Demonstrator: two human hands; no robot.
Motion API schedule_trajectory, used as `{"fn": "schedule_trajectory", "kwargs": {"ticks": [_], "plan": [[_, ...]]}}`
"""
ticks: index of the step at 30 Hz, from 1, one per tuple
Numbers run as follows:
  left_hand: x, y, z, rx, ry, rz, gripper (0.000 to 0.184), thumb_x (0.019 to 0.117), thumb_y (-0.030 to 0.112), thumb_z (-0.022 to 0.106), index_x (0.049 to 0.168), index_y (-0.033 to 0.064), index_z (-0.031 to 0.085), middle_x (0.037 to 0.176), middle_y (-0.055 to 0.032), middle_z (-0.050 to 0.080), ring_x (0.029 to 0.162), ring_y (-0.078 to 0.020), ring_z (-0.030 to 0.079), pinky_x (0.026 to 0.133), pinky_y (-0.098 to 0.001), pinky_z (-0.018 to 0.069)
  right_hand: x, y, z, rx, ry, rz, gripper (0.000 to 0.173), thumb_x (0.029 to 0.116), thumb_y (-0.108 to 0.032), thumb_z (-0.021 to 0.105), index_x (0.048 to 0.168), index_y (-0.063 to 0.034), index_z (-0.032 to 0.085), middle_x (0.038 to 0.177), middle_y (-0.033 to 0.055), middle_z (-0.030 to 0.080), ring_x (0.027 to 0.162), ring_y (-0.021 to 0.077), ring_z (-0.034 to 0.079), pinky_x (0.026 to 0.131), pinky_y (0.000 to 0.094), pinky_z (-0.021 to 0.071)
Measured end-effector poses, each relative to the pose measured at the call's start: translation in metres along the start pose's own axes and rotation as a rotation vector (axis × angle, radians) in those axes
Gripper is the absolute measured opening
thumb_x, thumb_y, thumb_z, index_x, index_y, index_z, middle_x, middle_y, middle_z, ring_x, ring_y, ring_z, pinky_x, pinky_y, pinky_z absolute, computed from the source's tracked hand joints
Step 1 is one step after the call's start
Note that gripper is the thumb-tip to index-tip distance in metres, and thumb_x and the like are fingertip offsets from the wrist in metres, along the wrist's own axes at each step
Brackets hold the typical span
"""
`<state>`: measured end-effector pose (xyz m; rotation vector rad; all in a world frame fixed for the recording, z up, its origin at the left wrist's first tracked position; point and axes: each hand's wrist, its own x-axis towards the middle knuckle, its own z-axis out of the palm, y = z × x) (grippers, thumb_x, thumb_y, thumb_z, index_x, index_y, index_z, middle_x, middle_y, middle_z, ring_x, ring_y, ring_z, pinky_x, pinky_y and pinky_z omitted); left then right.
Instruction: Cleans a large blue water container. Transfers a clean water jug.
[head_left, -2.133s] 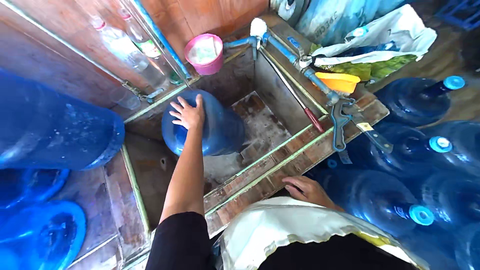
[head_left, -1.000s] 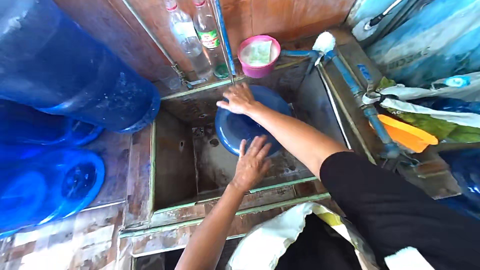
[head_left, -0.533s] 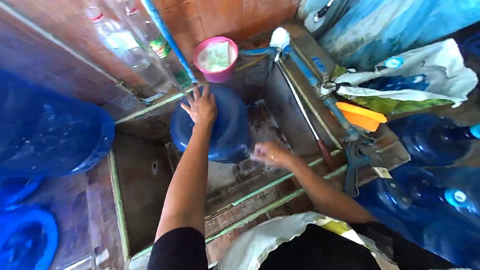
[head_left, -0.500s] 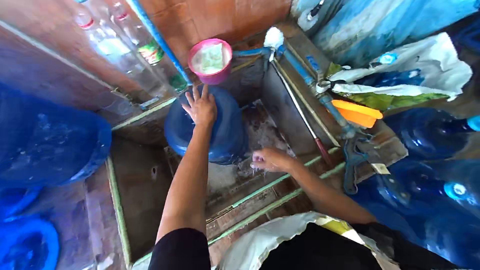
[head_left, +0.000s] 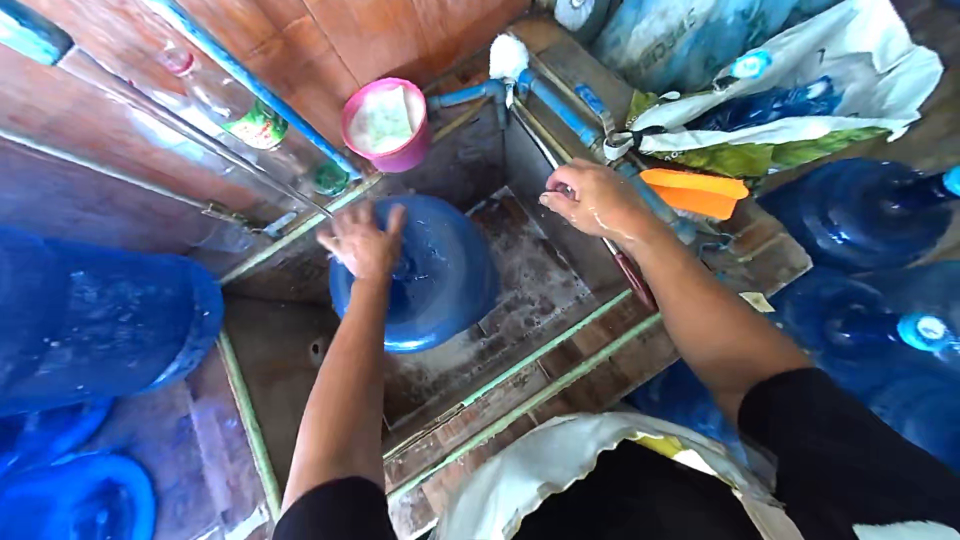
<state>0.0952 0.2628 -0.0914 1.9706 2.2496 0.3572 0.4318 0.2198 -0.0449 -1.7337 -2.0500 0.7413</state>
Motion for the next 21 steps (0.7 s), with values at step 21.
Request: {"fn": "schedule_trajectory", "kwargs": {"ticks": [21], "plan": [[-0.059,-0.012,-0.003,0.003,-0.012,-0.069,0.081,0.0954,0.069,0.05,0.16,0.0215,0.037,0.168,-0.023,0.022,0.152,-0.0564,0.012,0.112,-0.0828,0.0065,0.112,0.075,-0.036,-0.309,-0.012,-0.24,0.038,0.1098,-0.018,0.045,0.134,0.0066,0.061,0.15,0.0302,0.049,0.139,0.0529,0.046,0.111,0.072,0.034]]}}
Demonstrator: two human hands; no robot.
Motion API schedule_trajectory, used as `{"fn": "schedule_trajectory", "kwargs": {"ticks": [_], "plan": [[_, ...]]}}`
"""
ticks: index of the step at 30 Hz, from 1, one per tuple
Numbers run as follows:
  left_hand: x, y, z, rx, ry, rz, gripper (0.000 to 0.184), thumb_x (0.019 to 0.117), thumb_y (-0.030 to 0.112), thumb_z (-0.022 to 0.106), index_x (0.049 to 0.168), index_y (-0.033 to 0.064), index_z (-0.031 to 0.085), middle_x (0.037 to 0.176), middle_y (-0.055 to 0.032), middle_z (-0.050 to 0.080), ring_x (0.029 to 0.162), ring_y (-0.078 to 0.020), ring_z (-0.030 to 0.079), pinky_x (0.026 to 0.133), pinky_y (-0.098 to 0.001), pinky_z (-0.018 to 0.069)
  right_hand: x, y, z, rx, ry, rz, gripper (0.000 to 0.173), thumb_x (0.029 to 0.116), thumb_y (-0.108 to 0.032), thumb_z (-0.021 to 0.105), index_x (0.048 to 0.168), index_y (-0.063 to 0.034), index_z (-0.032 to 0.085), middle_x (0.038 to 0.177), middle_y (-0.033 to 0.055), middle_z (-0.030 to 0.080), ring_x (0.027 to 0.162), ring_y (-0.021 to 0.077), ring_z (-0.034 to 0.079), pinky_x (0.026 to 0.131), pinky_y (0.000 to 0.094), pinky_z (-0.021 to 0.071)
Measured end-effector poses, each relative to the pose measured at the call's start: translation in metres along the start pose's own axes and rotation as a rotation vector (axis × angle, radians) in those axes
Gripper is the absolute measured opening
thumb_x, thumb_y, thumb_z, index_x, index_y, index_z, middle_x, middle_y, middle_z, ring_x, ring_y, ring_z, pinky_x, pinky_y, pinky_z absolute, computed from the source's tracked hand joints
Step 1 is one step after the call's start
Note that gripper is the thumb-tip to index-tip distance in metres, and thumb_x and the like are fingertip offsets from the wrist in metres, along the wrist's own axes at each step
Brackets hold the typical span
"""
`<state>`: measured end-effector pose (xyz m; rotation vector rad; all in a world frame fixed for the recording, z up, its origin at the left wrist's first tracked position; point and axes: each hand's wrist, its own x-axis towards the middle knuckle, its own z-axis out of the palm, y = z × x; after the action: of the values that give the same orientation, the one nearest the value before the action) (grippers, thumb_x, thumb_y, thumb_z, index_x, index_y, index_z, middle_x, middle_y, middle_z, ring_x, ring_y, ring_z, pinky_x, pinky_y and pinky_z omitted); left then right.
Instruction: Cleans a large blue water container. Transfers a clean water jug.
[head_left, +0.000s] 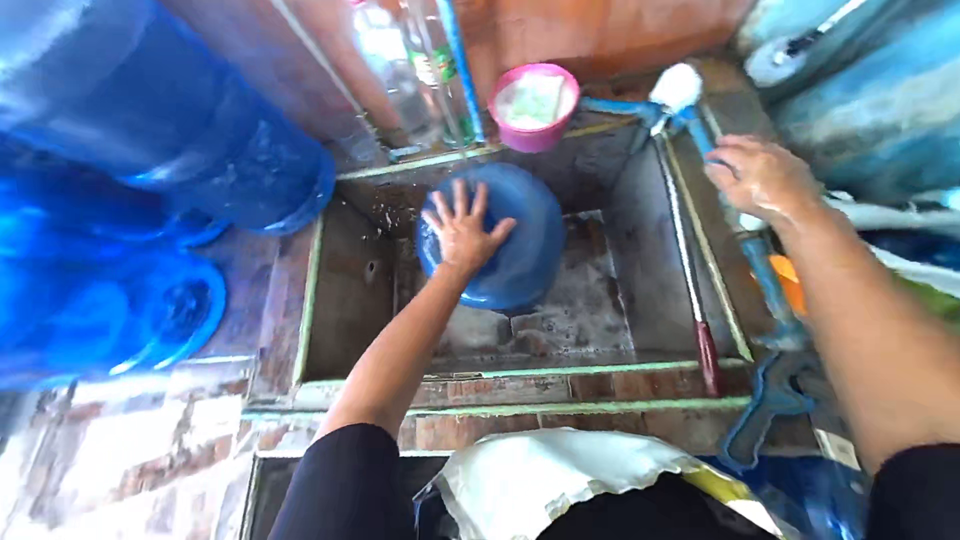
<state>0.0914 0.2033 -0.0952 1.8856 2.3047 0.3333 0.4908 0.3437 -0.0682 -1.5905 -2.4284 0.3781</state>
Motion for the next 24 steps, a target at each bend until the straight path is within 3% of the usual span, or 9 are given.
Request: {"fn": "schedule_trajectory", "kwargs": {"ticks": [2,3,6,9,11,14,17,20,24], "plan": [[-0.008,0.005,0.0,-0.008,-0.062,0.093,0.084,0.0911,0.072,0.056,0.161,0.0285,0.036,0.171,-0.0144,0.019,0.156,-0.0487,0.009,0.115,-0.0781,0.0037,0.001,0.023,0.012,-0.045,-0.042,0.008,0.041,0.1107,-0.018,0.043,0.132,0.0105,0.062,0.148,0.0324,0.05,0.141,0.0527,0.042,0.116,0.0706,0.0262],[-0.009,0.004,-0.001,-0.029,-0.073,0.072,0.087,0.0886,0.074,0.058,0.16,0.0309,0.036,0.171,-0.0114,0.018,0.157,-0.0442,0.008,0.116,-0.0766,0.0035,-0.003,0.033,0.013,-0.091,-0.046,0.054,0.044,0.1115,-0.023,0.041,0.127,0.0116,0.064,0.142,0.0337,0.055,0.139,0.0537,0.045,0.114,0.0723,0.0281],[-0.017,-0.02,-0.012,-0.157,-0.01,-0.281,0.093,0.0832,0.078,0.062,0.16,0.0315,0.037,0.171,-0.0167,0.016,0.155,-0.0475,0.01,0.112,-0.0801,0.0124,-0.025,0.058,0.001,-0.134,-0.077,0.407,0.068,0.1123,-0.044,0.033,0.118,0.0165,0.063,0.124,0.046,0.058,0.123,0.0659,0.052,0.097,0.0828,0.0361],[-0.038,-0.054,-0.015,-0.29,0.021,-0.538,0.098,0.0828,0.075,0.067,0.162,0.0291,0.032,0.171,-0.0207,0.011,0.153,-0.0533,0.013,0.107,-0.0832,0.0187,-0.026,0.045,-0.003,-0.075,-0.12,0.618,0.072,0.1115,-0.046,0.037,0.118,0.0229,0.059,0.128,0.0503,0.052,0.129,0.065,0.047,0.103,0.0789,0.0331],[-0.058,-0.063,-0.009,-0.34,0.083,-0.529,0.091,0.0855,0.064,0.073,0.16,0.0251,0.037,0.17,-0.0189,0.017,0.152,-0.0511,0.019,0.107,-0.0793,0.0232,-0.01,-0.011,-0.001,-0.065,-0.164,0.506,0.063,0.111,-0.04,0.043,0.126,0.0192,0.057,0.131,0.0494,0.051,0.129,0.066,0.045,0.102,0.0808,0.0316],[-0.086,-0.073,0.004,-0.543,0.308,-0.549,0.081,0.0869,0.039,0.08,0.154,0.0099,0.046,0.163,-0.0225,0.032,0.146,-0.0468,0.034,0.111,-0.0701,0.0298,0.029,-0.129,0.035,0.137,-0.176,-0.057,0.053,0.1087,-0.027,0.053,0.144,0.0115,0.048,0.147,0.0398,0.045,0.139,0.0578,0.041,0.112,0.073,0.03],[-0.107,-0.103,0.009,-0.779,0.304,-0.89,0.079,0.0892,0.045,0.078,0.151,0.0067,0.045,0.151,-0.0285,0.045,0.134,-0.048,0.048,0.104,-0.0676,0.0427,0.067,-0.23,0.103,0.549,-0.317,-0.342,0.054,0.1106,-0.033,0.046,0.152,0.0029,0.043,0.153,0.0289,0.046,0.142,0.0449,0.045,0.118,0.0614,0.0336],[-0.134,-0.135,0.009,-0.969,0.127,-1.047,0.08,0.0913,0.047,0.076,0.148,0.0017,0.044,0.131,-0.0303,0.061,0.122,-0.0429,0.061,0.104,-0.0597,0.0488,0.075,-0.28,0.182,0.74,-0.587,-0.268,0.057,0.1115,-0.043,0.034,0.149,-0.0023,0.049,0.15,0.0216,0.052,0.139,0.034,0.05,0.116,0.0554,0.0389],[-0.15,-0.142,0.013,-1.084,0.032,-1.049,0.08,0.0936,0.048,0.072,0.15,0.0007,0.043,0.139,-0.0271,0.057,0.13,-0.0368,0.057,0.111,-0.0541,0.0451,0.08,-0.286,0.22,0.564,-0.615,-0.14,0.047,0.1114,-0.03,0.039,0.136,0.0042,0.059,0.139,0.0247,0.059,0.129,0.0287,0.057,0.112,0.0466,0.0416]]}}
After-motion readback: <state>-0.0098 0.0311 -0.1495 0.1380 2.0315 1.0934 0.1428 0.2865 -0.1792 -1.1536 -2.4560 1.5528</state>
